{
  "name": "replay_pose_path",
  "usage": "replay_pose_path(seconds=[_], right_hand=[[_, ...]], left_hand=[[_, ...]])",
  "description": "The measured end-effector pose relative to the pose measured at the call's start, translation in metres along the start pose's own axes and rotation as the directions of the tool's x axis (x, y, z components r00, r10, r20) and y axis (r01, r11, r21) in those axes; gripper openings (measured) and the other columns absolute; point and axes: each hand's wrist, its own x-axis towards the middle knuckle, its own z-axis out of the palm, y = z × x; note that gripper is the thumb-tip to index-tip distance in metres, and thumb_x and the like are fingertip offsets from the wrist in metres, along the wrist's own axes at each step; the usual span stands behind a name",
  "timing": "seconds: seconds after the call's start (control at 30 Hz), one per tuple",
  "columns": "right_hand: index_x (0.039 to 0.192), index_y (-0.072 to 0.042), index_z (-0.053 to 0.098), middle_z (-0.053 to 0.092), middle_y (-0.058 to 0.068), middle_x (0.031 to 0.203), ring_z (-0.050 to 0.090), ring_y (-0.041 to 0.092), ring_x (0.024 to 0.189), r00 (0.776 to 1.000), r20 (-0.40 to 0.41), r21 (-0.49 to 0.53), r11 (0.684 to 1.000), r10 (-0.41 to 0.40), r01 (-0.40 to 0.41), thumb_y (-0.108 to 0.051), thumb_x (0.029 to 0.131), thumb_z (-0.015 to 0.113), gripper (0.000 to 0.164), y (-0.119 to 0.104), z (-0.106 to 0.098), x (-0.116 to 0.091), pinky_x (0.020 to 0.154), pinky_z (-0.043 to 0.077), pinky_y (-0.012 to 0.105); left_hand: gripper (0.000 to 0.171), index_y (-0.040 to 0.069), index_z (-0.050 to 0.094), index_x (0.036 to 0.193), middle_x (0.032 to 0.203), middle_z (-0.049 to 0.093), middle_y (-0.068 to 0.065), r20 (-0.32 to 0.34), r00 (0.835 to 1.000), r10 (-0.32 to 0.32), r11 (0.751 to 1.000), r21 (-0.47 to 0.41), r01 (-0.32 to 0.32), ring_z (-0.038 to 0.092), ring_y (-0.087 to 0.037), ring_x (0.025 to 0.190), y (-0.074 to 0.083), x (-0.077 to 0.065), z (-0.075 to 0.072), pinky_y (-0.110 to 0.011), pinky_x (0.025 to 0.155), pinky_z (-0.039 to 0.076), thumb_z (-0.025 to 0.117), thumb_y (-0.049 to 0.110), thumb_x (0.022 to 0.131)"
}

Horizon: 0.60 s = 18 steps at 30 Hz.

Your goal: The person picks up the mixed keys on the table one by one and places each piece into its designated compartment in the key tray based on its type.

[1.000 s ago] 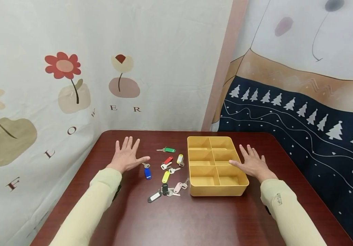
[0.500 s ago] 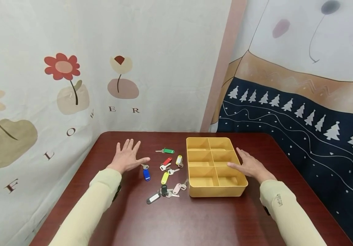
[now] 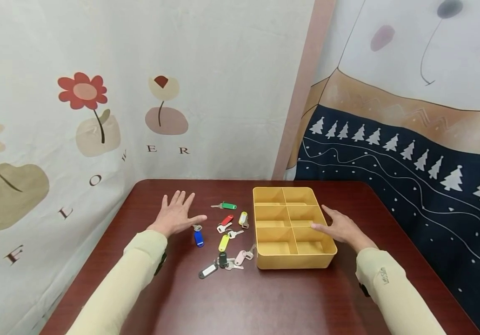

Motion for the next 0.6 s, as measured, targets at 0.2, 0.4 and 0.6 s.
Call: replay_pose_path(seconds=[0.2,0.4,0.6], right_hand=[[0.153,0.002,0.028,0.028,0.035,0.151,0.028,0.052,0.138,1.000,-0.024,0.081,0.997,-0.011,0.013,-0.059,0.087,0.067,0.099,0.0025,0.0006,-0.0004,0.108,0.026,0.065],[0.148,0.006,0.038,0.036,0.034,0.148,0.031,0.050,0.137,0.997,-0.074,0.138,0.989,-0.036,0.046,-0.046,0.090,0.070,0.084,0.0056,0.0023,-0.0023,0.108,0.028,0.063],[0.149,0.003,0.038,0.035,0.032,0.150,0.031,0.049,0.137,0.999,-0.052,0.197,0.980,0.014,-0.004,-0.045,0.090,0.071,0.083,0.0041,0.0044,-0.0031,0.107,0.028,0.064]], left_hand=[[0.100,0.003,0.027,0.155,0.156,0.025,-0.031,-0.006,1.000,0.008,1.000,-0.026,-0.008,0.014,-0.046,0.146,0.0040,0.0018,0.0003,-0.067,0.112,0.002,0.049,0.073,0.088],[0.099,0.003,0.027,0.155,0.156,0.026,-0.029,0.004,1.000,0.008,0.998,-0.059,-0.007,0.016,-0.044,0.146,0.0072,0.0043,0.0029,-0.066,0.113,0.005,0.049,0.073,0.088],[0.096,0.004,0.027,0.156,0.156,0.027,-0.029,0.032,0.999,0.022,0.992,-0.127,-0.017,0.017,-0.044,0.146,0.0098,0.0064,0.0046,-0.064,0.114,0.006,0.052,0.068,0.089]])
